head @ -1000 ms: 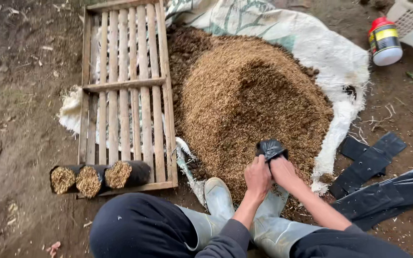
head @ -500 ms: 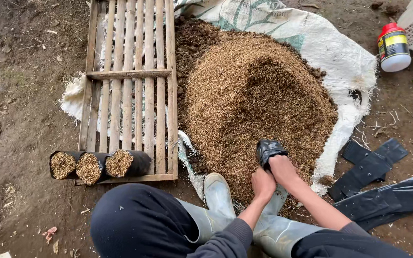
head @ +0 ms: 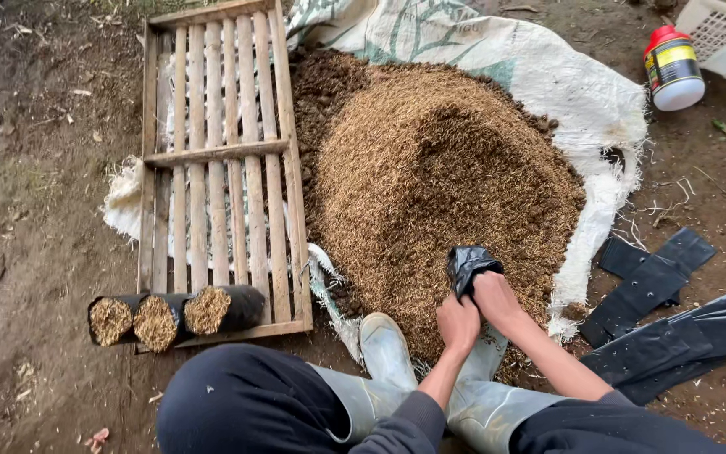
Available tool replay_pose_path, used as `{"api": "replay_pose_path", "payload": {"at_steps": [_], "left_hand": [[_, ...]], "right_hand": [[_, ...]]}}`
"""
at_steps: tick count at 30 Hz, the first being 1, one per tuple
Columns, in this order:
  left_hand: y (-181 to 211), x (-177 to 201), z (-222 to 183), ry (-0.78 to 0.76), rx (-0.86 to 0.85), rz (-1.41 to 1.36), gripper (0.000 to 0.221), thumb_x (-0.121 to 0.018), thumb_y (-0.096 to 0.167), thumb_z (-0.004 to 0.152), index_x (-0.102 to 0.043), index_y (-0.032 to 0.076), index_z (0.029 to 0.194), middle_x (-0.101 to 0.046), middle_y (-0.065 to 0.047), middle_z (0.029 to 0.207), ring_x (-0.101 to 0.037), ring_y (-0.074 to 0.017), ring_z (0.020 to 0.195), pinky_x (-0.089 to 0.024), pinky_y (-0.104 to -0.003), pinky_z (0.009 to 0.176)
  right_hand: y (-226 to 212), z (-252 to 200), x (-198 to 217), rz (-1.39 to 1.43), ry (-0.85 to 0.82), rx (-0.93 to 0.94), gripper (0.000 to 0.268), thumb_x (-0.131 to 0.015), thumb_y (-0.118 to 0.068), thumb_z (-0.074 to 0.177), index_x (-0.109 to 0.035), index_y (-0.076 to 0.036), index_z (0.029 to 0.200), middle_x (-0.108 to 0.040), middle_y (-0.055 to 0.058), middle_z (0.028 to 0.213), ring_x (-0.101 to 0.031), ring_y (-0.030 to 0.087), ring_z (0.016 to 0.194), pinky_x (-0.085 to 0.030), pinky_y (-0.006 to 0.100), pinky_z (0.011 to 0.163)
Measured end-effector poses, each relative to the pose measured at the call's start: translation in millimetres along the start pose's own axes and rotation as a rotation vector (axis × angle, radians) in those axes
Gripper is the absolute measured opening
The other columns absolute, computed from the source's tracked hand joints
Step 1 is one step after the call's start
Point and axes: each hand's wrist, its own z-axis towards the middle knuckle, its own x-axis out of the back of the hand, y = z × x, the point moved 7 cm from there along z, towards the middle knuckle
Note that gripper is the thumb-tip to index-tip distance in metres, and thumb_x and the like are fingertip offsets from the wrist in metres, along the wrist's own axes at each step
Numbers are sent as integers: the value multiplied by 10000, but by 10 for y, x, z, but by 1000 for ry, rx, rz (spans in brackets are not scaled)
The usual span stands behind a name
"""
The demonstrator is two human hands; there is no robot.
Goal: The person fills black plastic polybags with a soil and husk mixture by hand from a large pile, then places the filled bags into a wooden tray.
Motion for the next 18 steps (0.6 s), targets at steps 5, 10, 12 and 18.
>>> {"api": "replay_pose_path", "payload": {"at_steps": [5,10,12,18], "left_hand": [[582,480,-369,48,-11,-23,385,-586,375,941,-617,7,1051,-707,-314,954,-700,-510,991,-540,-583,831],[767,524,-209,166,-298,-15,212,-639,152,930,-513,46,1063,-681,-238,935,-710,-496,902,-555,-571,741],[785,541,-121,237,-387,11,236,-673,176,866,-547,87,1045,-638,-164,906,-692,-466,909,-552,-578,763],[745,543,11,329,-480,88,114,-664,117,876,-560,110,924,-664,-120,787,-728,-400,779,-575,-495,668]], "right_hand": [[-22,-234,324,-63,110,-17,113,-606,-150,939,-707,-107,968,-702,97,890,-732,313,890,-610,398,775],[-53,-218,557,-142,201,-65,259,-703,-115,889,-718,-58,1141,-735,170,1069,-718,323,1050,-600,411,916],[-197,-234,963,-135,276,-241,326,-742,-284,941,-549,-74,1099,-579,128,988,-676,306,977,-633,426,829],[-73,-228,954,199,204,-355,164,-610,-52,1011,-559,33,1142,-712,233,925,-738,393,853,-597,500,773]]}}
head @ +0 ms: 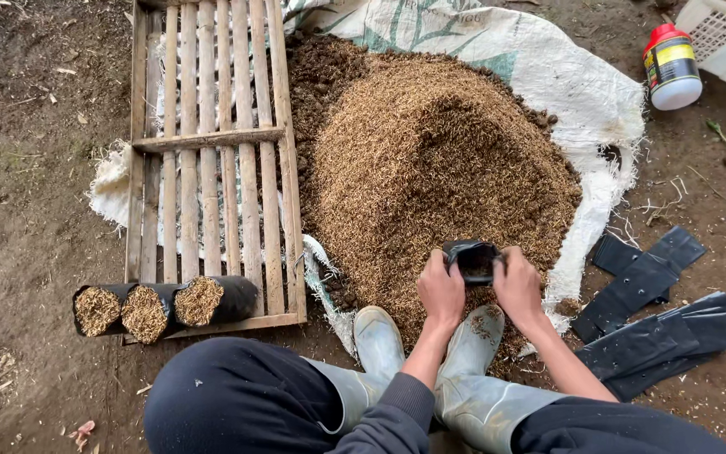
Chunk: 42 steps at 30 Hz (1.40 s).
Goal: The person fills black plastic polybags with a soil and husk mixture by hand from a large pile, then places the filled bags into a wooden tray.
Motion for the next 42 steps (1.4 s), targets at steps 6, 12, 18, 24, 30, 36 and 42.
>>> {"api": "replay_pose_path", "payload": {"at_steps": [6,12,18,24,30,36,42], "left_hand": [[-115,95,160,78,134,-51,85,-667,159,851,-609,104,821,-693,-128,647,-731,-393,671,-549,-480,603],[-407,161,218,67,302,-119,146,-640,245,843,-624,109,793,-698,-131,634,-724,-410,707,-537,-486,659],[-112,233,204,-69,333,-213,249,-744,291,805,-627,95,904,-692,-111,677,-728,-392,791,-531,-488,720],[-284,-69,192,-130,326,-298,359,-813,351,807,-636,76,954,-657,-101,684,-709,-353,776,-526,-457,743],[-153,38,221,-130,328,-310,410,-778,409,856,-628,51,988,-647,-117,674,-709,-363,778,-525,-463,743],[-110,1,182,-156,343,-291,413,-761,422,859,-642,52,999,-660,-118,675,-717,-367,800,-529,-475,767],[-243,-22,221,-163,365,-276,374,-733,409,877,-642,70,1007,-683,-109,691,-722,-361,811,-519,-469,751]], "right_hand": [[-142,190,265,241,-59,-82,297,-650,-277,1057,-647,-24,1211,-754,181,915,-738,301,835,-565,456,743],[70,269,-116,84,-193,-90,695,-506,-530,1038,-426,-74,1556,-391,384,1494,-401,570,1389,-325,734,1104],[571,101,-816,-306,-109,143,729,-761,-258,747,-551,-119,1431,-490,262,1319,-607,536,1115,-613,642,832],[1412,233,-1335,-137,-150,-43,363,-673,-197,851,-637,-158,1210,-662,192,1051,-694,440,1017,-588,601,828],[1148,-25,-510,1254,-192,-828,308,-685,-370,943,-644,-137,1140,-693,130,1131,-673,230,933,-514,201,597],[-180,-143,-27,1503,-343,-958,323,-536,-245,1041,-547,-5,1257,-632,164,1177,-682,302,1005,-606,403,848],[-890,-185,537,1197,-438,-701,533,-338,-169,1083,-254,5,1580,-253,384,1579,-350,464,1468,-211,587,1245]]}}
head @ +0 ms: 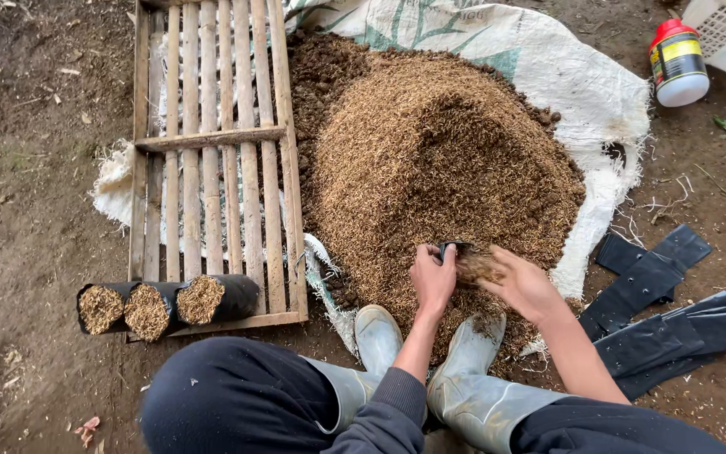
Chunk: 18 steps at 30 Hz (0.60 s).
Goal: The person fills black plastic polybags with a soil and husk mixture by hand from a large pile, then places the filled bags into a wooden tray.
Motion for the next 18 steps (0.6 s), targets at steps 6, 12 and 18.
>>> {"api": "replay_pose_path", "payload": {"at_steps": [6,12,18], "left_hand": [[-13,-18,-20,-48,-39,60,275,-727,299,864,-623,96,1018,-697,-109,696,-732,-382,807,-516,-490,733],[455,117,-195,-32,-178,221,97,-636,144,931,-608,73,991,-729,-211,775,-739,-450,838,-544,-503,750],[523,179,-343,-102,-135,376,180,-639,202,968,-618,25,989,-732,-282,867,-758,-434,856,-565,-497,769]], "right_hand": [[352,735,699,-1170,415,448,671,-738,-333,948,-493,18,1466,-562,338,1230,-626,461,1149,-537,617,972],[300,624,695,-1204,492,641,188,-620,-181,1043,-787,-110,1094,-760,120,827,-747,279,802,-578,397,808],[109,306,436,-1382,548,751,297,-722,-168,973,-699,-20,1229,-686,221,1079,-691,353,1073,-603,466,904]]}}
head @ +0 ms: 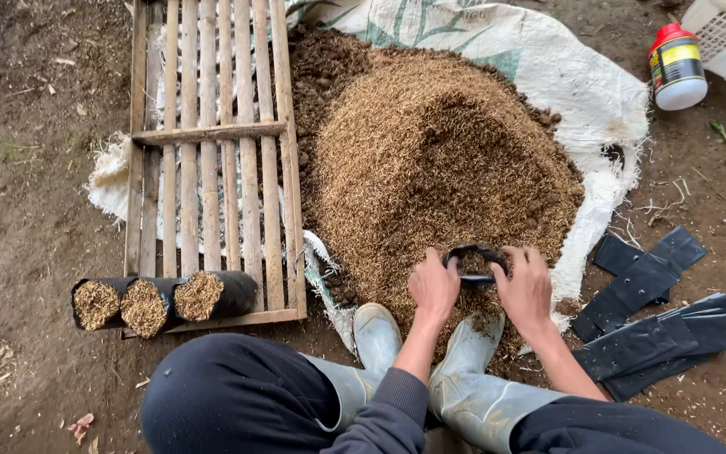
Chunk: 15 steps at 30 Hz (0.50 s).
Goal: The person fills black plastic polybags with a soil and husk mixture by hand from a large pile, then places the filled bags into a wooden tray.
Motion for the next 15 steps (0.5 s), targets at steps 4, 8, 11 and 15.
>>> {"api": "replay_pose_path", "payload": {"at_steps": [4,8,11,15], "left_hand": [[-336,-359,143,-35,13,95,290,-616,311,985,-682,35,928,-729,-253,808,-765,-412,817,-577,-475,740],[-599,-656,191,-133,48,219,427,-500,344,966,-741,-5,921,-724,-277,812,-739,-487,870,-561,-565,772],[-572,-580,45,-168,57,208,425,-458,296,950,-747,-12,905,-722,-275,796,-742,-485,874,-556,-549,796],[-758,-744,36,-229,22,256,473,-477,360,920,-727,-42,902,-718,-300,814,-731,-510,899,-526,-588,829]], "right_hand": [[-63,-36,-445,36,-62,198,154,-661,-175,1009,-742,-111,1123,-733,126,1025,-727,249,1053,-598,351,932],[-77,-17,-909,-42,-239,411,124,-661,-131,942,-768,-83,984,-760,143,932,-753,297,988,-628,381,861],[-37,-180,-1283,-220,-202,615,114,-647,-128,879,-760,-144,873,-741,51,834,-732,269,929,-626,355,740],[277,-257,-1860,-472,-141,680,114,-666,-111,822,-765,-163,798,-726,-3,748,-684,214,961,-624,327,645]]}}
